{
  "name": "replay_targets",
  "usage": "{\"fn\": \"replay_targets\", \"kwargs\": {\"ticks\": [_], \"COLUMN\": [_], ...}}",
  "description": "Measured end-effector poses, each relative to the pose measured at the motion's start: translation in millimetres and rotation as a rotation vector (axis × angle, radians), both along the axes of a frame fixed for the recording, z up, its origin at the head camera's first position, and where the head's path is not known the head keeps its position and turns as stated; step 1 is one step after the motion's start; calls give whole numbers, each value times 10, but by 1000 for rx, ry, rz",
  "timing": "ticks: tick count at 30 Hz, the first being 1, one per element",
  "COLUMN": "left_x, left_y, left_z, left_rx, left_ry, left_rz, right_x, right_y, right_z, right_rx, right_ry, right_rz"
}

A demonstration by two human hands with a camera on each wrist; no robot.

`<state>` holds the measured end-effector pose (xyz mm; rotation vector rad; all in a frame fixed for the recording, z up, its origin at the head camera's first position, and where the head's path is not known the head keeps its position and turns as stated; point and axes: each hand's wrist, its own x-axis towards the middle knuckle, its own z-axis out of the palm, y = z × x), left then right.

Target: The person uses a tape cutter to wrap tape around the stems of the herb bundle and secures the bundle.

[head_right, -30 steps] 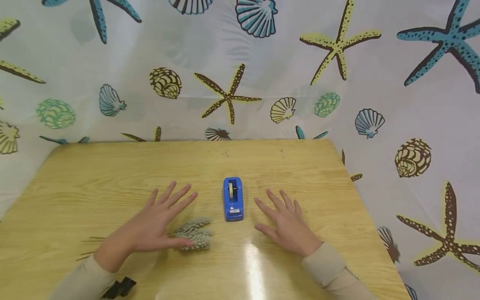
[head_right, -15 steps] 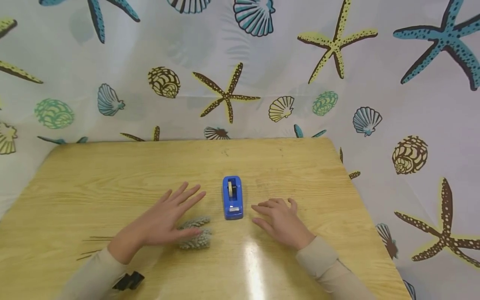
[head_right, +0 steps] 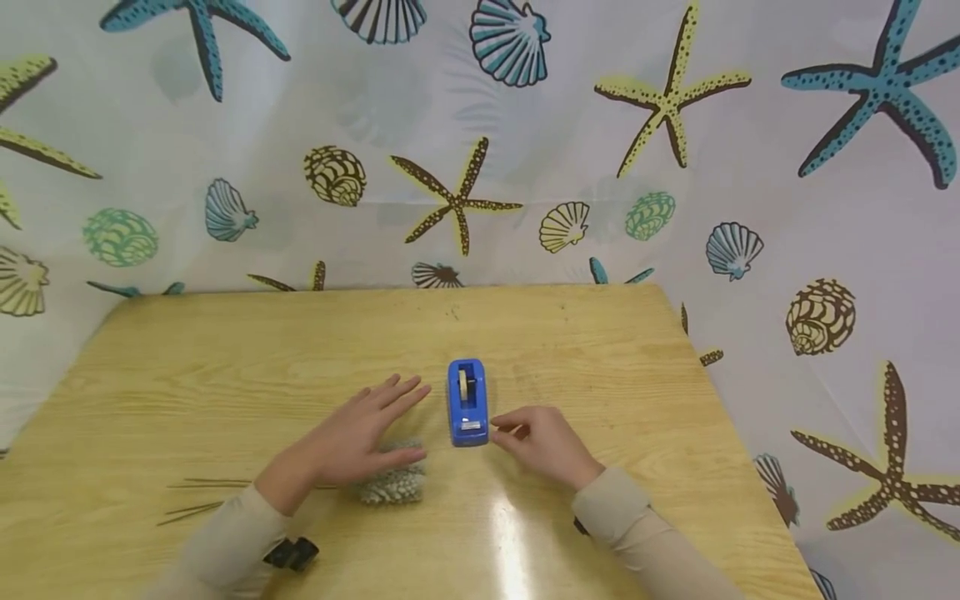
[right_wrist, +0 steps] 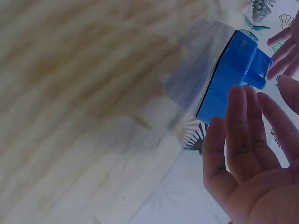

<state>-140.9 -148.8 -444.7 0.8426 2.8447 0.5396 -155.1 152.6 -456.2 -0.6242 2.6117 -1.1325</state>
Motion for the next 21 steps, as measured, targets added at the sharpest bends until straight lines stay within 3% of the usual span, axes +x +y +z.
{"fn": "replay_targets", "kwargs": {"ticks": [11,17,21], "left_x": [-149,-193,-255], "left_y": [132,157,193], "left_z": [-48,-80,-115], "left_rx": [20,26,35], "left_ry": [-24,-89,-88], "left_rz": [5,11,15], "right_x": [-60,-96,-123], "right_y": [-41,-83,-141], "right_z": [-30,-58,-81], "right_rx": [-35,-81,-161], "right_ry": [-70,-102,-231], "right_rz": [-9,7,-16]}}
